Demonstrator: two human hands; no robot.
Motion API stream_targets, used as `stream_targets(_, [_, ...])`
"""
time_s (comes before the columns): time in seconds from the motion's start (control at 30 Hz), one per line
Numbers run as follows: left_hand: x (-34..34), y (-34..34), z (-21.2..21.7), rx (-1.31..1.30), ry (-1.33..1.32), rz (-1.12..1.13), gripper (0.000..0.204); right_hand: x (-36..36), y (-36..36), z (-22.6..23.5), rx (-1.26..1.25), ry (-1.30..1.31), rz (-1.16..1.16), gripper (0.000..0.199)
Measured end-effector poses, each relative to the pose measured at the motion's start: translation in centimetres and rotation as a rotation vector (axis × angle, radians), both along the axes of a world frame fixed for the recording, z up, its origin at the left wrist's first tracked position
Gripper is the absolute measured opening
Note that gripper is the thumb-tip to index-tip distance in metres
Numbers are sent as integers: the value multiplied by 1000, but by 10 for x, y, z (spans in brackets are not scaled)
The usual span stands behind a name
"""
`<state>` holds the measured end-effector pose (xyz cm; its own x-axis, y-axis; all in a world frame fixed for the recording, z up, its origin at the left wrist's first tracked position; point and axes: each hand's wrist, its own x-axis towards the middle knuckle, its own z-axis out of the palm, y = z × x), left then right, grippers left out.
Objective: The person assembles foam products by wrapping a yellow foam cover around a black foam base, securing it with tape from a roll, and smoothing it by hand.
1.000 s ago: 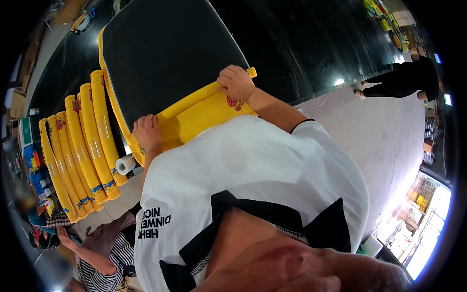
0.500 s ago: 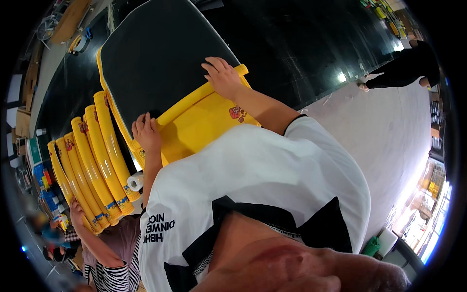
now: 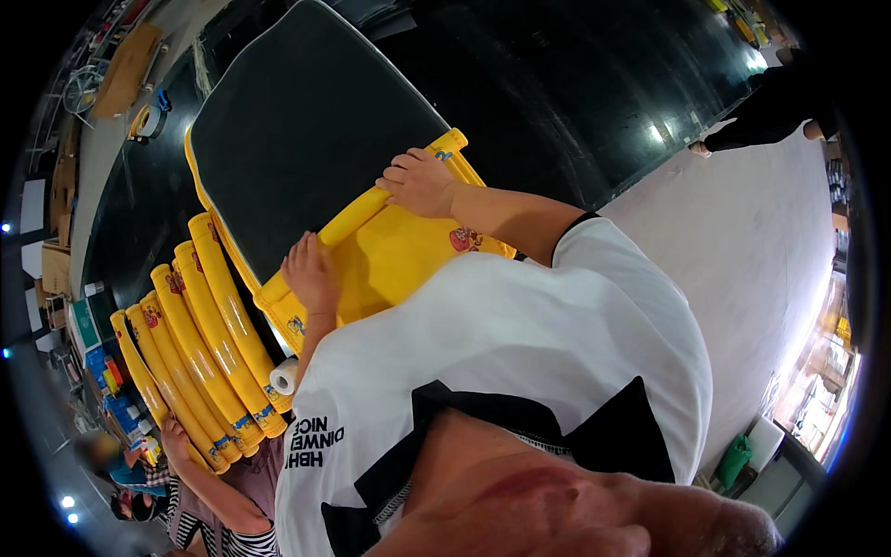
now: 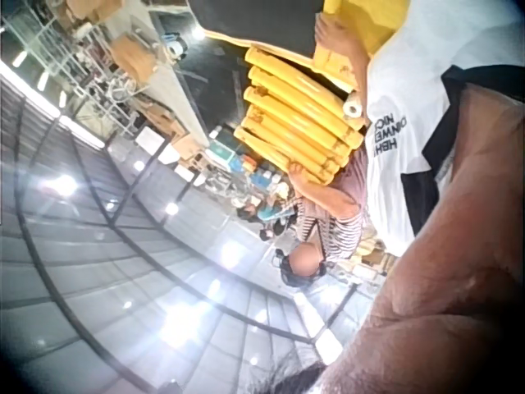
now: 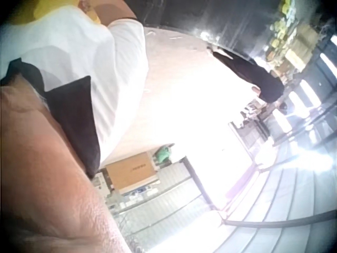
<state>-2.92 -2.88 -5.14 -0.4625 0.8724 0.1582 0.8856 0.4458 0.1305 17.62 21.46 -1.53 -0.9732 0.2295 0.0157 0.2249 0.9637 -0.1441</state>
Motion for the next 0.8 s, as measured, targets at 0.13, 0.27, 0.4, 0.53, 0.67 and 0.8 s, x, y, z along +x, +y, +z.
stream_targets(0.13, [19, 16, 6, 130, 244, 56, 44, -8, 6, 4, 31, 23, 1, 44])
stream_targets(0.27, [-26, 44, 9, 2, 73, 91, 52, -42, 35, 16, -90, 16, -45, 46])
stream_targets(0.4, [-68, 83, 17, -174, -128, 208, 62, -76, 60, 13, -120, 36, -61, 45])
stream_targets(0.53, [-91, 105, 18, -307, -168, 258, 64, -78, 41, 28, -70, -40, -70, 43])
stream_targets(0.67, [-104, 111, 11, -193, -86, 235, 63, -72, 14, -3, 21, 238, -85, 38])
stream_targets(0.8, [-100, 100, 12, 85, 14, 43, 57, -88, 38, 15, -80, 63, -33, 37])
